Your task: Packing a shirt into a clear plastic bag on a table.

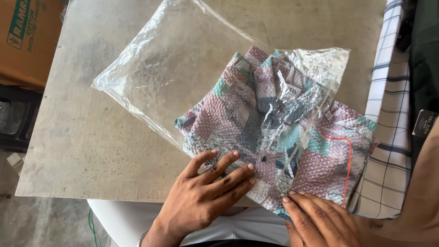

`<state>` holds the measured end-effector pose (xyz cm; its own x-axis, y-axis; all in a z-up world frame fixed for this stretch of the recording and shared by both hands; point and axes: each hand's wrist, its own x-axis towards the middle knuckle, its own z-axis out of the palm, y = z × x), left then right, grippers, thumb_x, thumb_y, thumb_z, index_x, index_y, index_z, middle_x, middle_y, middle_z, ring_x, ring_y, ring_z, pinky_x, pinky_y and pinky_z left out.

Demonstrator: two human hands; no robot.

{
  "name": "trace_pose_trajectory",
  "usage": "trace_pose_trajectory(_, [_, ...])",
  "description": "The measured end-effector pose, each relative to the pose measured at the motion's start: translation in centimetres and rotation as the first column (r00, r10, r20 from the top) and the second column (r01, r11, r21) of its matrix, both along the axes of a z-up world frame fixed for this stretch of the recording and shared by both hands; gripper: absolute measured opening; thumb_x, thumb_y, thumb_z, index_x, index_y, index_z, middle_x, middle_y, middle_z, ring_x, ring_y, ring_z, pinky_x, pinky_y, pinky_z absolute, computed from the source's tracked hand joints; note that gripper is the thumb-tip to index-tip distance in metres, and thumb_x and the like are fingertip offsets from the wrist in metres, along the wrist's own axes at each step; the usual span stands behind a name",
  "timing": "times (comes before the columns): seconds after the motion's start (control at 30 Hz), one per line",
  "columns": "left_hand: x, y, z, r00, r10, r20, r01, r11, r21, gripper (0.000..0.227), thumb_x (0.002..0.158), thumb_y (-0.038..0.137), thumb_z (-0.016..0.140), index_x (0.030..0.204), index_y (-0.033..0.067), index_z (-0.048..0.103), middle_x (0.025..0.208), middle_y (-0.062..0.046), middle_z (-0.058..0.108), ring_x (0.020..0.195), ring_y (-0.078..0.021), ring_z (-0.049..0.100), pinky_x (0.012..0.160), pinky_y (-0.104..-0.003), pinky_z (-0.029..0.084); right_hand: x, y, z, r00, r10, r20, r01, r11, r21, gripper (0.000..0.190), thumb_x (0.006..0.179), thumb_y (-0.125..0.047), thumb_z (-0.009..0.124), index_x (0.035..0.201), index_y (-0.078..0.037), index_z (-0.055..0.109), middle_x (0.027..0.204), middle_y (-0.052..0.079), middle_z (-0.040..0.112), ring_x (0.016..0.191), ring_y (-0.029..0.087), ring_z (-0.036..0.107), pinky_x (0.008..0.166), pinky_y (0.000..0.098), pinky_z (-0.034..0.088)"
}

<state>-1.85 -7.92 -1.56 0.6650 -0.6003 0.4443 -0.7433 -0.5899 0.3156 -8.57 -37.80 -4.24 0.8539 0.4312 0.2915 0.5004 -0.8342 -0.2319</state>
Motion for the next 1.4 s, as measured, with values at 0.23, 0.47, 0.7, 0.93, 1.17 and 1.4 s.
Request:
trace_pose_trajectory(0.23, [0.1,-0.3,0.5,0.999,-0.036,0.039,0.039,0.997,-0.068,0.033,0.100,0.029,0.062,0.130,0.0188,0.072,0.142,0.005,0.065,0.141,-0.0234,0.054,0.115,-0.051,0.042,0.3,0.6,0.7,0.999,-0.014,-0.031,0.012,0.999,-0.041,0.035,0.078,-0.022,0.076,0.112,-0.014,0.076,0.113,0.010,0.075,0.110,0.025,0.070,0.097,0.0487,0.052])
trace_pose_trajectory(0.47, [-0.1,-0.4,0.0,0.995,-0.089,0.034,0.092,0.993,-0.079,0.023,0.102,0.025,0.063,0.119,0.0192,0.076,0.136,0.004,0.071,0.137,-0.0193,0.061,0.116,-0.047,0.045,1.6,3.4,2.5,0.993,-0.043,0.113,0.043,0.999,0.000,0.030,0.075,-0.016,0.079,0.105,-0.009,0.080,0.102,0.010,0.078,0.099,0.023,0.074,0.088,0.0420,0.057])
trace_pose_trajectory(0.7, [0.1,-0.9,0.7,0.987,-0.142,0.080,0.152,0.980,-0.132,0.018,0.103,0.018,0.065,0.114,0.0140,0.078,0.133,0.001,0.073,0.135,-0.0192,0.064,0.113,-0.043,0.049,1.1,4.2,0.5,0.980,-0.112,0.162,0.106,0.993,0.046,0.022,0.069,-0.013,0.082,0.089,-0.006,0.081,0.092,0.012,0.078,0.092,0.025,0.076,0.082,0.0411,0.060])
trace_pose_trajectory(0.93, [0.7,-1.1,1.1,0.986,-0.165,0.011,0.165,0.975,-0.149,0.025,0.098,0.016,0.065,0.120,0.0121,0.076,0.129,-0.001,0.074,0.127,-0.0198,0.068,0.106,-0.042,0.053,1.0,4.2,0.3,0.997,-0.076,0.022,0.075,0.997,0.022,0.033,0.068,-0.021,0.086,0.096,-0.007,0.078,0.100,0.011,0.077,0.102,0.026,0.073,0.092,0.0462,0.056])
trace_pose_trajectory(1.17, [-0.2,-5.4,1.8,0.985,-0.149,0.085,0.154,0.986,-0.066,0.025,0.110,0.013,0.062,0.131,0.0056,0.072,0.137,-0.011,0.071,0.126,-0.0243,0.068,0.094,-0.036,0.060,-1.9,1.6,-2.0,0.899,-0.261,-0.352,0.387,0.848,0.362,0.043,0.075,-0.034,0.074,0.102,-0.001,0.076,0.097,0.017,0.077,0.091,0.028,0.073,0.083,0.0470,0.057])
trace_pose_trajectory(1.4, [2.5,-5.6,6.2,0.889,-0.429,-0.161,0.412,0.902,-0.131,0.032,0.107,0.018,0.050,0.127,0.0047,0.071,0.119,-0.012,0.074,0.111,-0.0297,0.069,0.098,-0.047,0.060,-8.2,-8.0,-14.0,0.627,-0.216,-0.748,0.743,0.454,0.492,0.061,0.083,-0.049,0.061,0.109,0.005,0.075,0.093,0.024,0.077,0.079,0.029,0.073,0.072,0.0479,0.059])
